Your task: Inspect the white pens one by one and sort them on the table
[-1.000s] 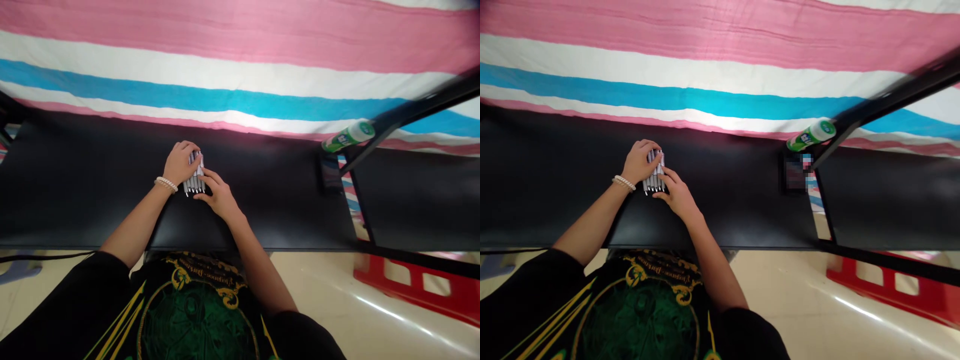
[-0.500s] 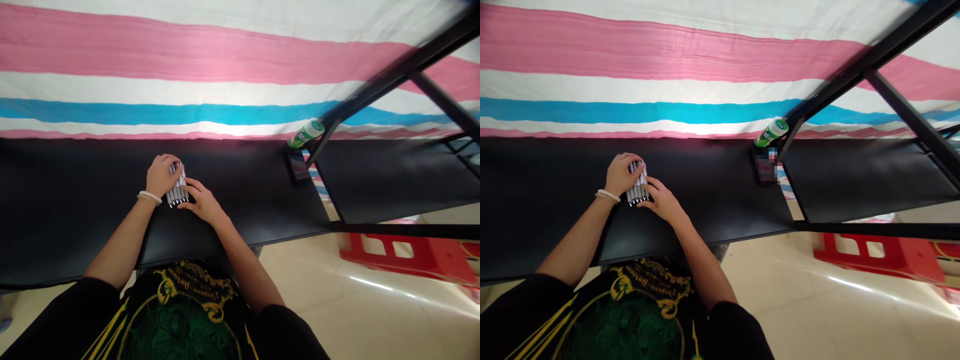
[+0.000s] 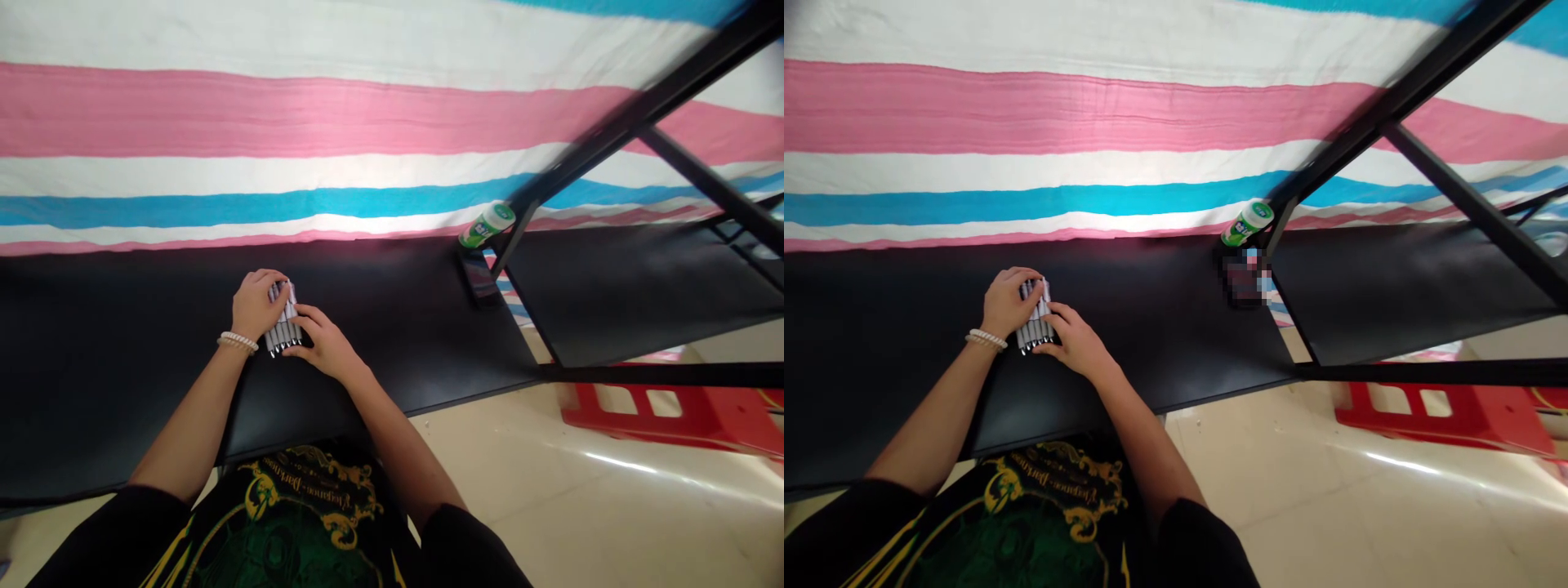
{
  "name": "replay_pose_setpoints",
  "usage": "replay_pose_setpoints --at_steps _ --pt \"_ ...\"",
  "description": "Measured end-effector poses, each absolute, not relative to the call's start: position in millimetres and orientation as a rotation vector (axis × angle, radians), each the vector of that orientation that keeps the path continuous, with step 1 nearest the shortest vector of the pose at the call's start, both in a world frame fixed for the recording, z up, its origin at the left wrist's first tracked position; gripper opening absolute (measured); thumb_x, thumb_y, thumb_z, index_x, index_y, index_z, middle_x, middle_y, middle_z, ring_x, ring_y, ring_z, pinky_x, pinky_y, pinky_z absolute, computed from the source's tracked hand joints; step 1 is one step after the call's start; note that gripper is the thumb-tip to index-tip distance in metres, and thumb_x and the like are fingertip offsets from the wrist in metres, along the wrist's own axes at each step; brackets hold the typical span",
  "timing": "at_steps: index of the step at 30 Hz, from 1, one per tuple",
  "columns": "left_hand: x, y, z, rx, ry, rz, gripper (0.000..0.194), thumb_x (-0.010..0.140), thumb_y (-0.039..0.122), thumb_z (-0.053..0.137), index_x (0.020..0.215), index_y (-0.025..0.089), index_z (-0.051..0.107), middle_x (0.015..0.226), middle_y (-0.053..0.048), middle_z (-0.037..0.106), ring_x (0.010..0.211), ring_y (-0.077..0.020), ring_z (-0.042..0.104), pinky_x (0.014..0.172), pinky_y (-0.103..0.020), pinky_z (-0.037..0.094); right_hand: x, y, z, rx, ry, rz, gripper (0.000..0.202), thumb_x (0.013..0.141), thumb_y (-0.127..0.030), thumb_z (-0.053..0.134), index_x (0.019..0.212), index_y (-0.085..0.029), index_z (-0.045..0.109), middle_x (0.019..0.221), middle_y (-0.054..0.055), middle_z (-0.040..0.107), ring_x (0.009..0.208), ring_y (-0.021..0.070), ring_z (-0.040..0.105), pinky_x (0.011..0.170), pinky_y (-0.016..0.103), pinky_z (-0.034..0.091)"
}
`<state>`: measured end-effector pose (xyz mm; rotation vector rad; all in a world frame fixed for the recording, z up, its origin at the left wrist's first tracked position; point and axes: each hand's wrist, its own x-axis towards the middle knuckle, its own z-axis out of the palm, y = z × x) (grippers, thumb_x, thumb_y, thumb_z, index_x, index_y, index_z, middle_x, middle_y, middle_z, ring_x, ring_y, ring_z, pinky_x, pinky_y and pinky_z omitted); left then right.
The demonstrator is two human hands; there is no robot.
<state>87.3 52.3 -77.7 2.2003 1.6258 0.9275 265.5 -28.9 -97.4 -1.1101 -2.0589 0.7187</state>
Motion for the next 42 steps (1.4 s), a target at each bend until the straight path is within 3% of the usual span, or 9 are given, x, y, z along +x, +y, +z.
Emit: replay_pose_setpoints --at_steps 4,8,12,21,31,42 --pt "86.3 53.4 -78.8 2.204 1.613 0.925 0.017 0.092 0.032 0.058 0.101 0.025 0.070 0.112 -0.006 0.072 0.106 -0.0280 0.062 0.093 -0.043 0.050 266.0 -29.9 -91.2 -1.154 -2.011 0.646 0.041 0.092 -0.042 0.067 0.125 -0.020 0.061 0.137 0.016 0.054 0.130 0.0262 0.051 0.112 0.044 0.045" --pt "85.8 54.2 -79.6 2.221 1.608 0.919 0.017 0.093 0.031 0.057 0.102 0.024 0.070 0.112 -0.006 0.072 0.106 -0.0275 0.062 0.093 -0.042 0.050 266.4 -30.0 -88.6 -1.274 -1.974 0.552 0.023 0.097 -0.031 0.058 0.117 -0.022 0.067 0.114 0.012 0.059 0.110 0.0244 0.056 0.099 0.042 0.050" --pt "86.6 54.0 -78.5 2.213 1.621 0.919 0.016 0.092 0.028 0.058 0.103 0.025 0.070 0.112 -0.004 0.072 0.106 -0.0264 0.062 0.092 -0.041 0.051 265.3 -28.8 -90.2 -1.297 -2.013 0.505 0.023 0.097 -0.019 0.050 0.108 -0.020 0.070 0.097 0.009 0.060 0.094 0.0221 0.056 0.089 0.038 0.050" --pt "85.5 55.1 -78.0 2.191 1.596 0.933 0.016 0.091 0.028 0.060 0.101 0.024 0.071 0.112 -0.004 0.072 0.104 -0.0257 0.062 0.093 -0.041 0.051 263.0 -25.8 -86.4 -1.350 -1.956 0.507 0.007 0.088 -0.021 0.059 0.085 -0.021 0.065 0.080 0.003 0.057 0.083 0.0195 0.055 0.078 0.032 0.045" --pt "82.7 57.7 -82.1 2.149 1.617 0.925 0.022 0.090 0.028 0.061 0.109 0.021 0.068 0.113 -0.006 0.072 0.105 -0.0255 0.063 0.095 -0.040 0.050 262.7 -20.8 -91.5 -1.366 -1.987 0.447 0.018 0.085 -0.014 0.052 0.096 -0.020 0.065 0.085 0.005 0.058 0.086 0.0221 0.055 0.080 0.034 0.045" --pt "82.7 57.0 -83.4 2.120 1.549 0.988 0.019 0.089 0.024 0.062 0.106 0.019 0.068 0.111 -0.008 0.071 0.106 -0.0251 0.062 0.101 -0.041 0.048 261.4 -20.4 -91.8 -1.392 -1.944 0.412 0.028 0.097 -0.019 0.040 0.106 -0.020 0.067 0.094 0.009 0.056 0.087 0.0221 0.056 0.082 0.036 0.048"
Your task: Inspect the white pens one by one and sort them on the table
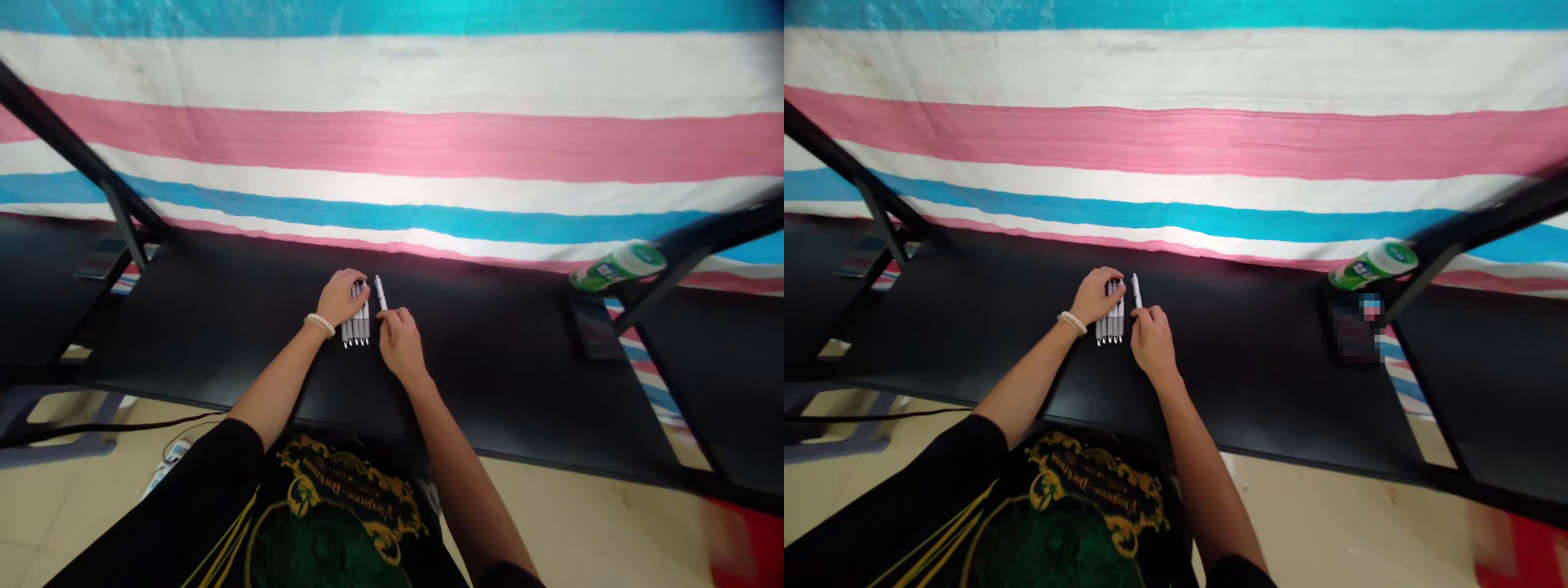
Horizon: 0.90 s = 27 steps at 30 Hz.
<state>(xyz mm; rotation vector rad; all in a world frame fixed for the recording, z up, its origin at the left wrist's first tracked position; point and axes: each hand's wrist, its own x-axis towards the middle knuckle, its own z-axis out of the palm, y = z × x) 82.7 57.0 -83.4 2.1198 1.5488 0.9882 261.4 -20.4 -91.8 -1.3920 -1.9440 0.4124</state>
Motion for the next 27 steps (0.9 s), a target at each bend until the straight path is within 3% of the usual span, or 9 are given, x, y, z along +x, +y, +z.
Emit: replay_pose_setpoints --at_steps 11,18,22,27 --pt "82.4 58.8 -89.7 2.067 1.484 1.155 0.020 0.086 0.022 0.065 0.106 0.019 0.066 0.109 -0.010 0.071 0.106 -0.0272 0.061 0.100 -0.043 0.050 263.7 -17.4 -84.0 -1.343 -1.815 0.465 0.024 0.099 -0.023 0.042 0.103 -0.020 0.066 0.092 0.007 0.060 0.084 0.0212 0.060 0.079 0.038 0.050" --pt "79.1 62.0 -82.8 1.697 1.346 1.477 0.023 0.086 0.025 0.067 0.110 0.022 0.067 0.123 -0.012 0.070 0.120 -0.0268 0.062 0.110 -0.047 0.045 259.4 -1.3 -67.0 -1.253 -1.780 0.633 0.021 0.098 -0.025 0.046 0.100 -0.021 0.067 0.088 0.005 0.063 0.066 0.0163 0.058 0.065 0.033 0.049" --pt "76.9 63.2 -73.9 1.036 0.903 1.600 0.028 0.090 0.041 0.064 0.106 0.019 0.071 0.112 -0.014 0.075 0.107 -0.0264 0.070 0.100 -0.046 0.052 252.2 18.6 -59.1 -1.220 -1.751 0.701 0.020 0.097 -0.030 0.051 0.101 -0.021 0.069 0.087 0.005 0.067 0.069 0.0170 0.060 0.065 0.032 0.049" --pt "76.4 59.3 -65.3 0.677 0.743 1.551 0.046 0.079 0.051 0.079 0.107 0.017 0.071 0.097 -0.011 0.076 0.089 -0.0219 0.074 0.084 -0.036 0.056 241.7 29.5 -70.0 -1.215 -1.563 0.709 0.023 0.095 -0.038 0.058 0.105 -0.020 0.068 0.096 0.006 0.070 0.082 0.0192 0.066 0.073 0.032 0.052"
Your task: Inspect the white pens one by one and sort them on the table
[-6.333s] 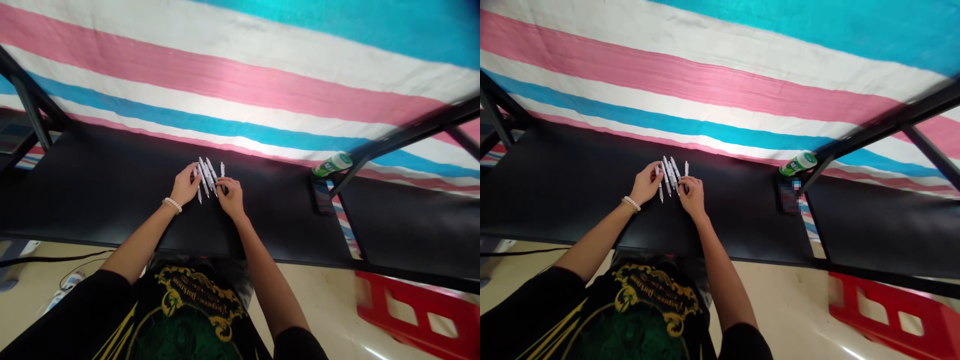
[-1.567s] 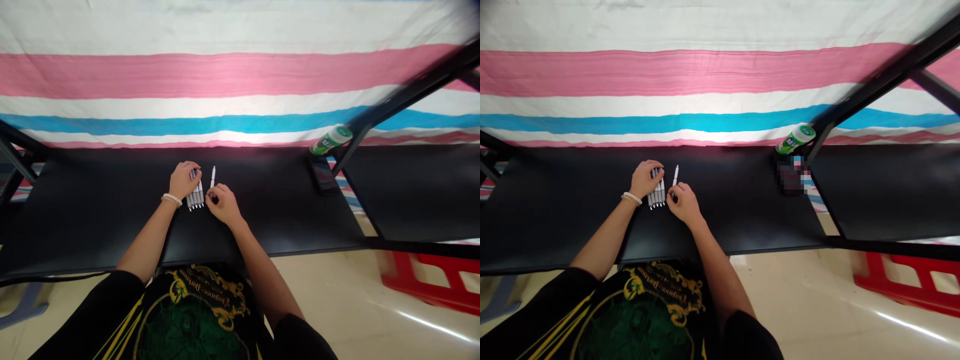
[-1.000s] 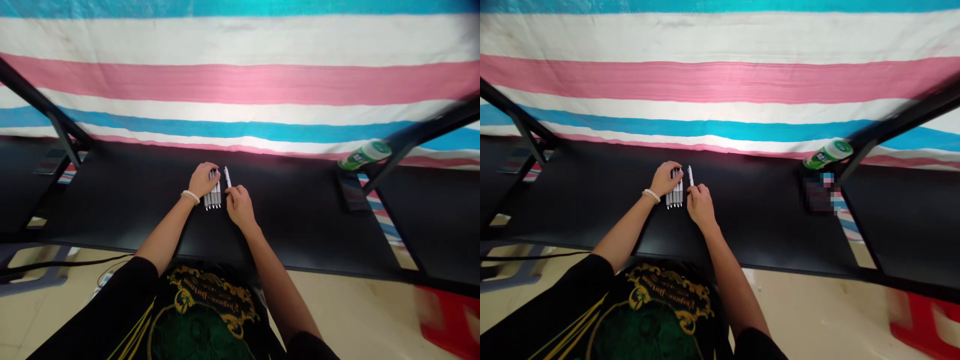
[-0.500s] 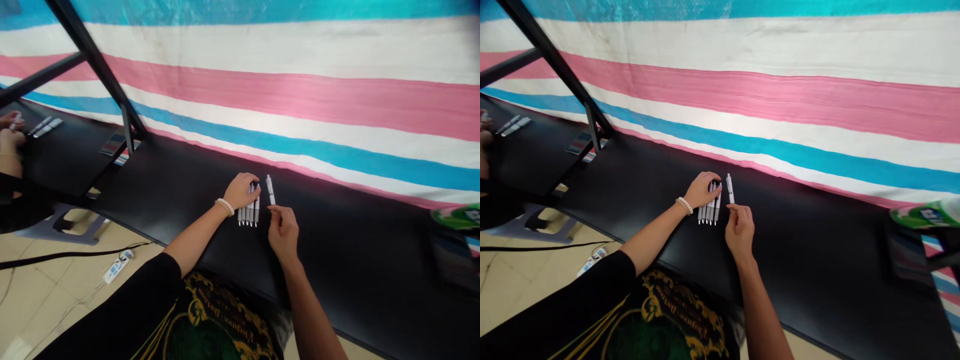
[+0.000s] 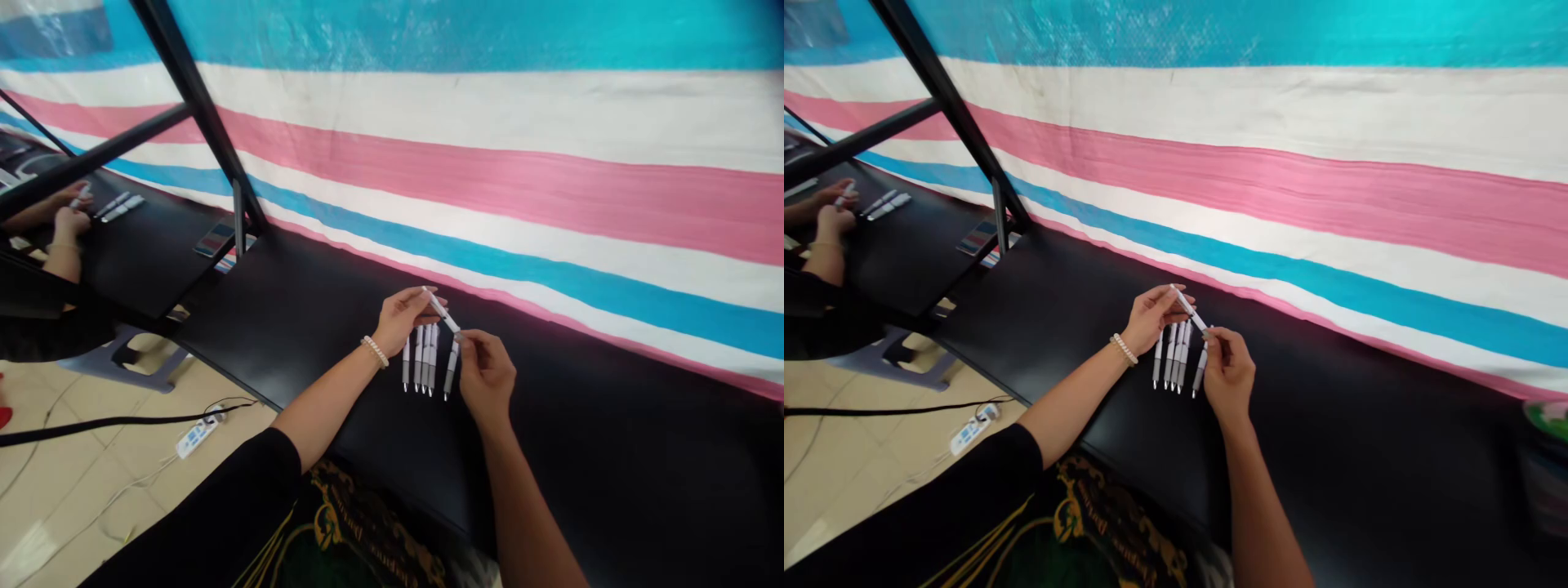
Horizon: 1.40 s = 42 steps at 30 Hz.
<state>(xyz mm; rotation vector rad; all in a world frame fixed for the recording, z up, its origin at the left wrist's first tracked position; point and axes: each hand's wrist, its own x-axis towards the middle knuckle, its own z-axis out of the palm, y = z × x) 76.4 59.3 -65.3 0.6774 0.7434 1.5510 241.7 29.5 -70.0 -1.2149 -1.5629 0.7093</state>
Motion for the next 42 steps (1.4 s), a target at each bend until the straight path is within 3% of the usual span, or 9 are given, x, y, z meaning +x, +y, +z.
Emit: replay_pose_setpoints --at_steps 6,11,15,22,27,32,38,42 --pt "84.0 57.5 -68.0 0.677 0.689 1.521 0.040 0.077 0.049 0.081 0.100 0.017 0.075 0.095 -0.008 0.073 0.091 -0.0193 0.071 0.080 -0.032 0.057 241.6 28.0 -85.2 -1.328 -1.562 0.601 0.034 0.098 -0.039 0.048 0.111 -0.017 0.071 0.098 0.009 0.071 0.086 0.0213 0.067 0.079 0.035 0.053" --pt "84.0 54.9 -68.0 0.772 0.647 1.436 0.039 0.082 0.051 0.077 0.099 0.016 0.073 0.106 -0.012 0.074 0.103 -0.0237 0.071 0.089 -0.037 0.056 239.5 28.4 -82.1 -1.433 -1.512 0.604 0.038 0.098 -0.040 0.045 0.109 -0.015 0.072 0.088 0.009 0.072 0.078 0.0204 0.066 0.074 0.033 0.051" --pt "83.5 54.0 -66.5 0.752 0.680 1.444 0.041 0.078 0.051 0.080 0.097 0.016 0.070 0.100 -0.012 0.075 0.099 -0.0244 0.072 0.086 -0.037 0.056 238.6 28.1 -80.1 -1.430 -1.462 0.653 0.037 0.098 -0.042 0.047 0.107 -0.016 0.072 0.084 0.007 0.070 0.075 0.0184 0.063 0.071 0.030 0.049" --pt "82.4 54.5 -62.6 0.633 0.711 1.527 0.041 0.076 0.048 0.083 0.093 0.015 0.067 0.100 -0.011 0.076 0.095 -0.0225 0.074 0.083 -0.031 0.057 244.3 36.0 -82.4 -1.240 -1.292 1.015 0.037 0.093 -0.051 0.060 0.084 -0.017 0.071 0.063 -0.001 0.060 0.052 0.0103 0.048 0.052 0.024 0.038" --pt "82.8 54.4 -65.8 0.652 0.756 1.517 0.042 0.075 0.049 0.084 0.093 0.015 0.066 0.098 -0.011 0.077 0.098 -0.0240 0.074 0.083 -0.032 0.056 244.9 36.6 -81.2 -1.231 -1.290 0.995 0.037 0.091 -0.051 0.063 0.082 -0.017 0.071 0.060 -0.001 0.058 0.050 0.0096 0.045 0.049 0.023 0.035" --pt "83.9 56.4 -72.1 0.685 0.835 1.599 0.043 0.074 0.049 0.084 0.093 0.014 0.068 0.088 -0.009 0.076 0.090 -0.0225 0.075 0.076 -0.029 0.058 242.0 30.1 -74.1 -1.276 -1.393 0.946 0.042 0.092 -0.049 0.060 0.067 -0.016 0.066 0.053 -0.003 0.049 0.047 0.0083 0.039 0.046 0.023 0.029" --pt "83.8 56.7 -72.0 0.652 0.863 1.621 0.042 0.074 0.049 0.084 0.092 0.014 0.071 0.089 -0.009 0.076 0.087 -0.0212 0.076 0.072 -0.026 0.058 237.7 24.3 -72.8 -1.285 -1.422 0.789 0.031 0.091 -0.042 0.061 0.095 -0.016 0.078 0.064 -0.001 0.060 0.053 0.0115 0.051 0.052 0.025 0.041" --pt "83.2 57.9 -70.7 0.618 0.870 1.625 0.043 0.072 0.049 0.086 0.091 0.013 0.072 0.088 -0.008 0.075 0.086 -0.0212 0.076 0.071 -0.025 0.058 234.6 23.1 -74.6 -1.263 -1.440 0.714 0.031 0.090 -0.042 0.064 0.101 -0.018 0.079 0.072 0.002 0.069 0.062 0.0151 0.062 0.062 0.029 0.052"
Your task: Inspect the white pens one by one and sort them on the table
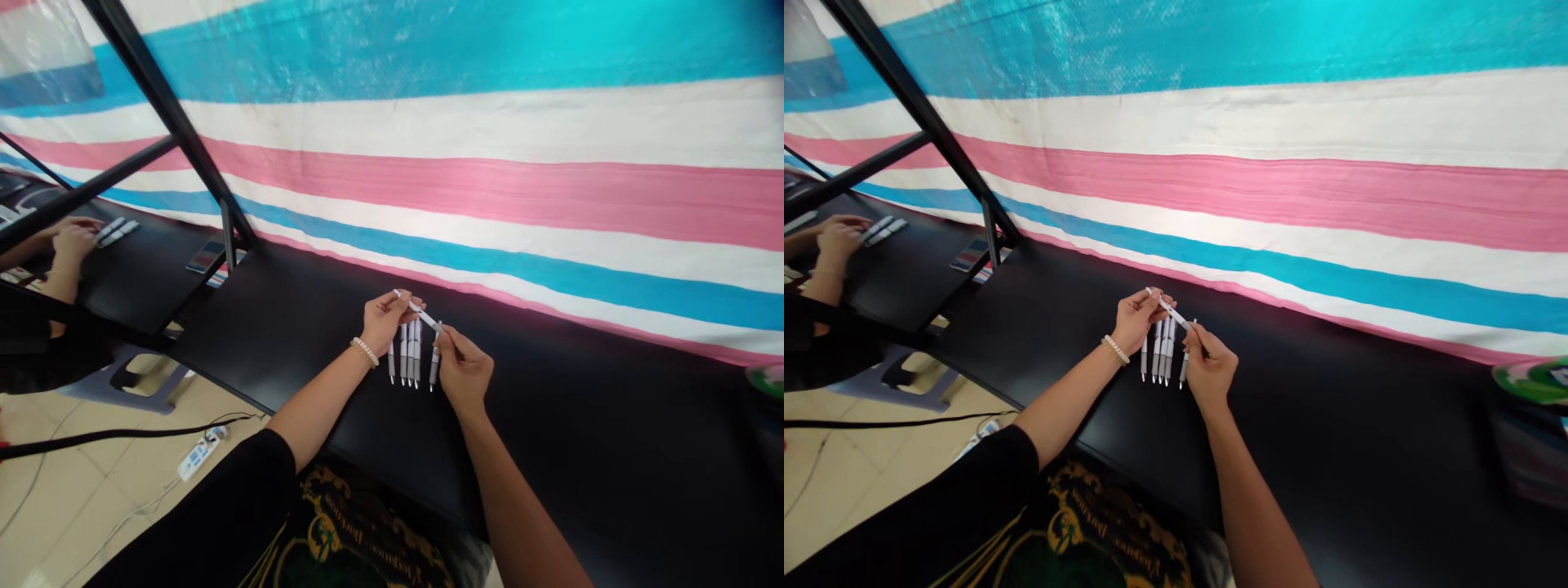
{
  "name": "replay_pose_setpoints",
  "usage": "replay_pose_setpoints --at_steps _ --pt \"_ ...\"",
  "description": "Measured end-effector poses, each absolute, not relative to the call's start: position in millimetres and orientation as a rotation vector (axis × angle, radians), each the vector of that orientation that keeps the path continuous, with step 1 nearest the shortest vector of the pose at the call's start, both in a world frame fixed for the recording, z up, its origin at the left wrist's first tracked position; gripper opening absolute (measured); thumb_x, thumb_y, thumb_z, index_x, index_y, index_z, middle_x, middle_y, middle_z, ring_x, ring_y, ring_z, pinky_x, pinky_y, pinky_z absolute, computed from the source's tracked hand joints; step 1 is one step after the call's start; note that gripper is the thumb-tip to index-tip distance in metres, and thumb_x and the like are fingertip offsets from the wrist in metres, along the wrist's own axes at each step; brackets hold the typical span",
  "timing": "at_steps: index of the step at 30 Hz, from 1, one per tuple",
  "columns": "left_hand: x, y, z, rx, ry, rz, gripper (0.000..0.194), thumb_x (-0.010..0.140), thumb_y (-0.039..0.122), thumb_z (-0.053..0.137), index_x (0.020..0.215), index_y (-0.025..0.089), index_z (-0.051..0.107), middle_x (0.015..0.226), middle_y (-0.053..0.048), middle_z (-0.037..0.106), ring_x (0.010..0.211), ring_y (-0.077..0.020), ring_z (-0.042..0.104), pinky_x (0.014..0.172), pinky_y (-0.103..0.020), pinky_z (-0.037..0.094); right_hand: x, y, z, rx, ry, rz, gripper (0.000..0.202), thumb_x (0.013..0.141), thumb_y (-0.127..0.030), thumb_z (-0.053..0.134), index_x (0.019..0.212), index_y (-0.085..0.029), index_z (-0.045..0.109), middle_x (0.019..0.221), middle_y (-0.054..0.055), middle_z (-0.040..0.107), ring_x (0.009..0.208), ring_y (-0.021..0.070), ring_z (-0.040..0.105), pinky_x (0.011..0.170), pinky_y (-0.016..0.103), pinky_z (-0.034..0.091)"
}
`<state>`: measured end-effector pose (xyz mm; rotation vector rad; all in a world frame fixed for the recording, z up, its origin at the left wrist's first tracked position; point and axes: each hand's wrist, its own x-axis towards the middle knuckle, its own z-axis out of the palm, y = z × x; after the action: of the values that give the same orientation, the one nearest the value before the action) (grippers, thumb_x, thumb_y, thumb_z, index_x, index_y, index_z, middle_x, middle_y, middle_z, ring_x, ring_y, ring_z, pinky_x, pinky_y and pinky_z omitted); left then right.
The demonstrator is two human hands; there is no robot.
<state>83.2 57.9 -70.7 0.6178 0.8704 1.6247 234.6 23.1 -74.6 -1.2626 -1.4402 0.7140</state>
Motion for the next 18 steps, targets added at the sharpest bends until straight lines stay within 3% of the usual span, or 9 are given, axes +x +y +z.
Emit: replay_pose_setpoints --at_steps 5,12,18 --pt "80.5 58.5 -69.4 0.645 0.892 1.623 0.042 0.073 0.050 0.084 0.090 0.014 0.072 0.089 -0.009 0.076 0.087 -0.0220 0.076 0.072 -0.027 0.058 231.6 27.6 -75.9 -1.212 -1.323 0.935 0.039 0.091 -0.052 0.063 0.103 -0.017 0.076 0.075 0.005 0.072 0.061 0.0155 0.065 0.060 0.028 0.053" --pt "83.4 55.1 -67.5 0.703 0.896 1.593 0.043 0.074 0.052 0.082 0.093 0.015 0.073 0.093 -0.010 0.077 0.091 -0.0230 0.075 0.076 -0.028 0.058 237.6 30.0 -77.2 -1.216 -1.355 0.964 0.039 0.092 -0.052 0.062 0.076 -0.017 0.072 0.060 0.000 0.060 0.051 0.0109 0.052 0.051 0.025 0.044" --pt "86.9 54.4 -67.8 0.612 0.889 1.610 0.041 0.073 0.049 0.084 0.091 0.014 0.073 0.092 -0.009 0.076 0.089 -0.0210 0.075 0.075 -0.027 0.057 237.0 23.5 -71.0 -1.223 -1.453 0.699 0.025 0.093 -0.037 0.062 0.102 -0.019 0.078 0.073 0.002 0.068 0.063 0.0148 0.062 0.063 0.029 0.052"
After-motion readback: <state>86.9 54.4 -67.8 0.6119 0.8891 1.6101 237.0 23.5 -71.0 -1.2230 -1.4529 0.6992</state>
